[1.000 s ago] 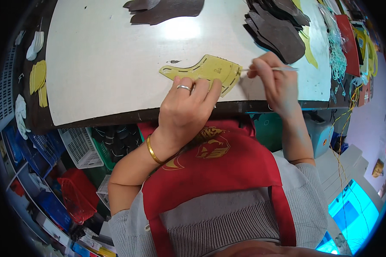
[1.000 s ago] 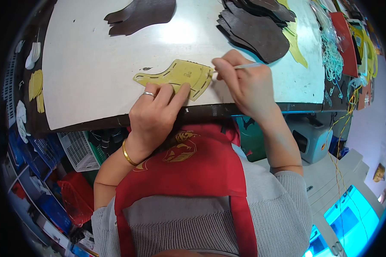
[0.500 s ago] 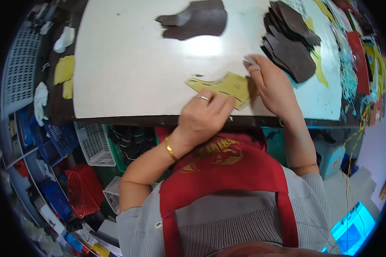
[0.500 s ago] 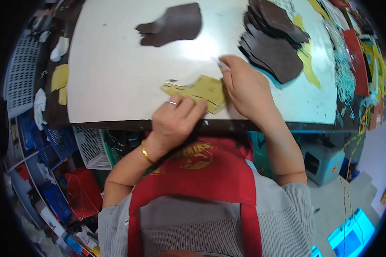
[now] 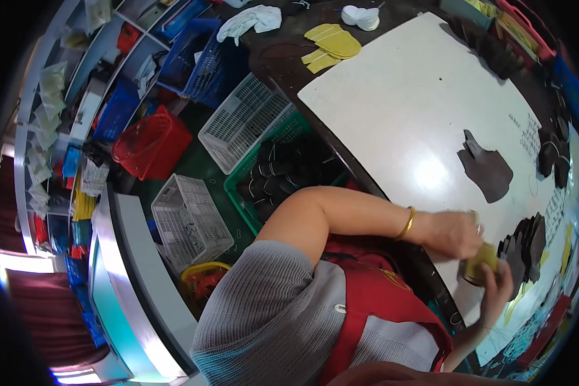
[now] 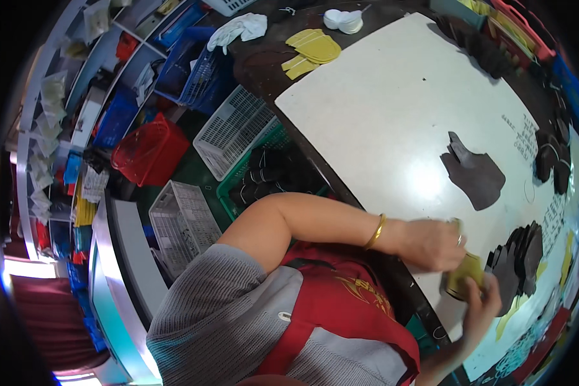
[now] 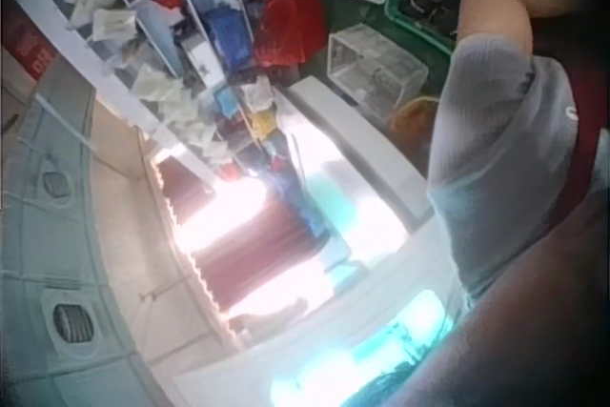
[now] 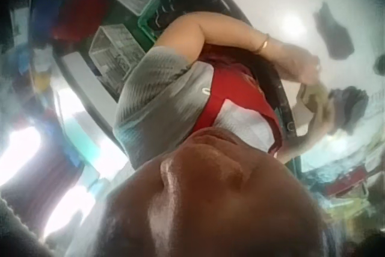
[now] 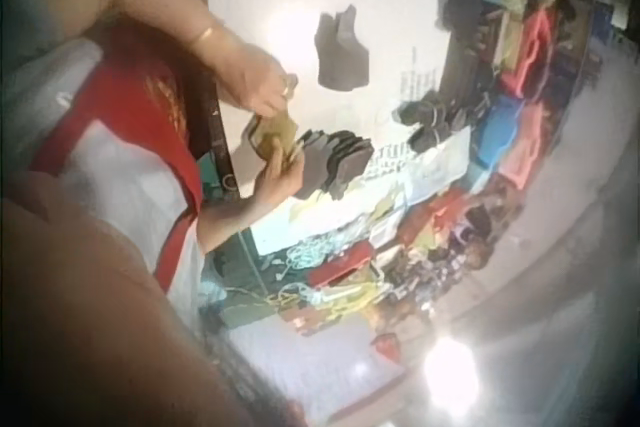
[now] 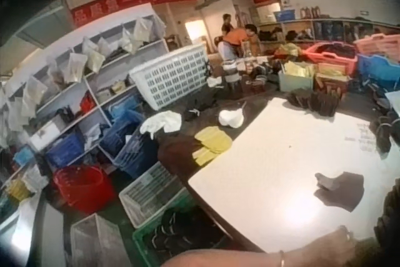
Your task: The person places a template onto leather pieces one by one, traces markings onto each piece using a marking pen, and stacks the leather pieces by hand.
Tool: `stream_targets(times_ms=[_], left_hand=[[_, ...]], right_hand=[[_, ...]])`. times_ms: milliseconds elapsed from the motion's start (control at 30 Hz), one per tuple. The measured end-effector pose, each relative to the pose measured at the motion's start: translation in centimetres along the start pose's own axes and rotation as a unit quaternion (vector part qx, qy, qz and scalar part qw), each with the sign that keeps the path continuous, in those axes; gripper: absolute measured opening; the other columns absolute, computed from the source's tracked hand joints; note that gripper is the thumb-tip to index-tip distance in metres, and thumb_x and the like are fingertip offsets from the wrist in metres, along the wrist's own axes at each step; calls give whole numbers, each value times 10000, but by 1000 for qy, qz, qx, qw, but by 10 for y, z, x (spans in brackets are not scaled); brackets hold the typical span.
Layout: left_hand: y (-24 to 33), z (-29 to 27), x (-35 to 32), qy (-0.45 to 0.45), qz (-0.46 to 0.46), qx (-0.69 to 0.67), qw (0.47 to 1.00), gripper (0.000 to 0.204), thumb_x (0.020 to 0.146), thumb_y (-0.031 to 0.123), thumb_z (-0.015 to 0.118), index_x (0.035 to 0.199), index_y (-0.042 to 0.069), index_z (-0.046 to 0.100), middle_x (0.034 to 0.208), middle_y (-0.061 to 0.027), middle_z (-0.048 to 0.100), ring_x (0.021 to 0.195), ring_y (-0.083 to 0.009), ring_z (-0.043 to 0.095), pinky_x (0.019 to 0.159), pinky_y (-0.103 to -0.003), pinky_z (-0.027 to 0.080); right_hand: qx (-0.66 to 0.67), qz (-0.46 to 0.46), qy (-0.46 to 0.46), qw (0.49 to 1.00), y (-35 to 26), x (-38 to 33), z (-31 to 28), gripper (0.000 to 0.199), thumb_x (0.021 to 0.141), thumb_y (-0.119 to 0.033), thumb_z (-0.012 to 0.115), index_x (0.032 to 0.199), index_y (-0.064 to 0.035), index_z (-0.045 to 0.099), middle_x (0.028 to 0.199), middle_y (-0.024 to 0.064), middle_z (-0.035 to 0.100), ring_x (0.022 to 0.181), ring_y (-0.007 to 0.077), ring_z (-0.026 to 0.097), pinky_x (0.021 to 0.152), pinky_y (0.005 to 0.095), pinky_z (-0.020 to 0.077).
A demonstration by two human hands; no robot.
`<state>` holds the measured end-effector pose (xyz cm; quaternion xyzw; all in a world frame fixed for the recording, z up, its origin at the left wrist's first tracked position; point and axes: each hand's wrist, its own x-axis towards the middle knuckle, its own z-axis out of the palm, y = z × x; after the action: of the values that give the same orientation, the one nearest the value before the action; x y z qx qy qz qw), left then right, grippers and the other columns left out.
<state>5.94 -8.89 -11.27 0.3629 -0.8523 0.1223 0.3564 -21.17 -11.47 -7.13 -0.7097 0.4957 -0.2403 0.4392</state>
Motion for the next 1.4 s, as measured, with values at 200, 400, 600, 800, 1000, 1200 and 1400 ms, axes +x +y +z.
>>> stream_targets(times_ms=[200,400,600,800,1000,1200,1400], left_hand=[[-56,-9,4,-134,-109,187,967,102,773,139,670,837,68,633,894,-87,610,872,-259,616,708,-357,490],[22,-49,-32,-94,-104,-76,987,142,797,96,630,931,50,615,897,-92,562,871,-281,610,818,-398,518],[49,-72,-39,-79,-132,-113,982,507,743,123,814,1188,-72,670,1249,-184,640,1199,-358,602,998,-465,521],[57,-67,-41,-136,-198,-90,967,557,715,163,849,1184,-75,668,1237,-197,638,1211,-391,588,1026,-481,515],[59,-67,-44,-140,-204,-99,964,580,709,186,860,1184,-85,667,1228,-205,643,1230,-405,584,1042,-479,509],[57,-68,-42,-147,-202,-91,964,567,724,187,856,1181,-89,667,1232,-215,643,1241,-410,580,1041,-460,513],[49,-61,-38,-114,-169,-38,978,350,794,116,763,1102,-42,714,1121,-145,697,1107,-346,652,939,-430,557]], right_hand=[[-144,105,119,977,61,-2,-125,290,1055,-218,601,1222,12,660,1073,63,708,963,130,655,904,296,527],[-45,17,270,962,22,-22,-55,362,1031,-120,527,1353,-5,643,1244,154,700,1092,211,676,938,324,539],[93,58,62,992,-39,2,42,175,980,-126,682,1100,-3,713,915,-4,703,867,69,620,793,248,507],[-46,24,45,998,-40,4,65,225,959,-207,691,1077,-16,714,854,158,731,761,242,732,714,327,548],[-5,83,25,996,-38,1,63,175,987,-141,669,1093,-4,693,864,28,711,829,66,624,766,248,515],[-100,15,60,993,-45,1,73,205,959,-198,693,1088,-39,703,853,127,747,784,266,759,697,345,567],[-134,21,49,990,-43,3,66,245,928,-206,735,1092,-28,698,841,126,747,764,256,754,689,342,566]])
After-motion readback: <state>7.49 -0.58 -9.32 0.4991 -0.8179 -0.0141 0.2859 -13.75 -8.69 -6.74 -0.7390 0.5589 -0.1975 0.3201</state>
